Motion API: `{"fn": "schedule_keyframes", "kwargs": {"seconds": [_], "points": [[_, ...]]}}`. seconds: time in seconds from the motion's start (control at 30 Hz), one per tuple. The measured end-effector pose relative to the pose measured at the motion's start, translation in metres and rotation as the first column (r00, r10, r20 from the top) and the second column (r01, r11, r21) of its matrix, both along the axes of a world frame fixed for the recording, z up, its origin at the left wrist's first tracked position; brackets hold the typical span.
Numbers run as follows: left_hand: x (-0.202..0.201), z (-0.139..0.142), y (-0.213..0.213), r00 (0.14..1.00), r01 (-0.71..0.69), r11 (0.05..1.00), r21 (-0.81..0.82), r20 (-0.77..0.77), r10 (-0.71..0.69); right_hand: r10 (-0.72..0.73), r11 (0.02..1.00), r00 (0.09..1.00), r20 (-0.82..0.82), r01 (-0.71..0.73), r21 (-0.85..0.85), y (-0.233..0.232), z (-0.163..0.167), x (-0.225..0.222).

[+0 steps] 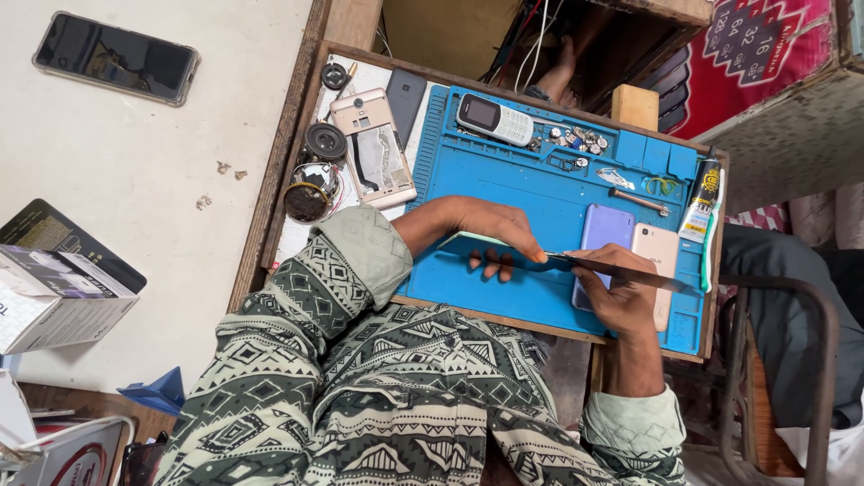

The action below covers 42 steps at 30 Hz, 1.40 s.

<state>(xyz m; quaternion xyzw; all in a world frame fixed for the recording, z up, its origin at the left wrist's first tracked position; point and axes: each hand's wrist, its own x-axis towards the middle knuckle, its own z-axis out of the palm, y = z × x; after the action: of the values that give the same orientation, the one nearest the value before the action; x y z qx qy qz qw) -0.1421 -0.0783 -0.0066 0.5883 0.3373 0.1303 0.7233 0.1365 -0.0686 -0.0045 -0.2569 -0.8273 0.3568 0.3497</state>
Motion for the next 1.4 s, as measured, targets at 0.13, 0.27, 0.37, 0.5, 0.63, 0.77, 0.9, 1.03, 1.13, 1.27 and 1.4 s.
{"fn": "schedule_keyframes", "kwargs": {"seconds": [0.13, 0.27, 0.37, 0.5, 0.63, 0.77, 0.9, 1.03, 1.13, 1.27, 1.4], "points": [[0.000, -0.001, 0.001, 1.000, 0.004, 1.000, -0.001, -0.009, -0.004, 0.012, 0.999, 1.000, 0.004, -0.012, 0.037, 0.000, 0.000, -0.001], [-0.001, -0.002, 0.001, 1.000, 0.002, 1.000, -0.004, -0.009, -0.002, 0.010, 1.000, 1.000, -0.025, -0.010, -0.012, -0.001, -0.002, -0.001], [-0.001, -0.003, 0.002, 1.000, 0.003, 1.000, -0.006, -0.007, -0.003, 0.006, 0.998, 0.999, -0.032, -0.008, -0.065, -0.001, -0.005, -0.002], [-0.001, -0.003, 0.001, 1.000, 0.006, 1.000, -0.001, -0.003, -0.006, 0.016, 0.998, 0.999, -0.049, -0.019, -0.067, -0.001, -0.007, -0.002], [-0.002, -0.002, 0.000, 1.000, 0.004, 1.000, -0.016, -0.008, -0.004, -0.002, 0.996, 1.000, -0.027, 0.000, -0.092, -0.002, -0.008, -0.001], [-0.003, -0.001, -0.001, 1.000, 0.005, 1.000, -0.026, -0.001, -0.005, -0.002, 0.992, 1.000, -0.005, 0.001, -0.127, 0.001, -0.011, 0.001], [-0.005, -0.001, -0.001, 1.000, 0.018, 0.998, -0.061, 0.022, -0.017, 0.035, 0.980, 0.999, -0.031, -0.040, -0.194, 0.003, -0.013, 0.003], [-0.005, -0.001, -0.001, 1.000, 0.009, 0.999, -0.049, 0.003, -0.008, 0.030, 0.983, 1.000, 0.007, -0.028, -0.181, 0.004, -0.016, 0.006], [-0.005, -0.001, -0.001, 1.000, 0.012, 0.998, -0.056, -0.002, -0.012, 0.033, 0.981, 0.999, -0.003, -0.033, -0.193, 0.006, -0.018, 0.007], [-0.005, 0.000, -0.002, 1.000, 0.021, 0.997, -0.070, 0.014, -0.020, 0.052, 0.978, 0.998, -0.033, -0.058, -0.201, 0.006, -0.020, 0.007], [-0.004, 0.001, -0.001, 1.000, 0.007, 0.998, -0.057, -0.010, -0.007, 0.013, 0.979, 1.000, -0.028, -0.018, -0.205, 0.002, -0.016, 0.004]]}}
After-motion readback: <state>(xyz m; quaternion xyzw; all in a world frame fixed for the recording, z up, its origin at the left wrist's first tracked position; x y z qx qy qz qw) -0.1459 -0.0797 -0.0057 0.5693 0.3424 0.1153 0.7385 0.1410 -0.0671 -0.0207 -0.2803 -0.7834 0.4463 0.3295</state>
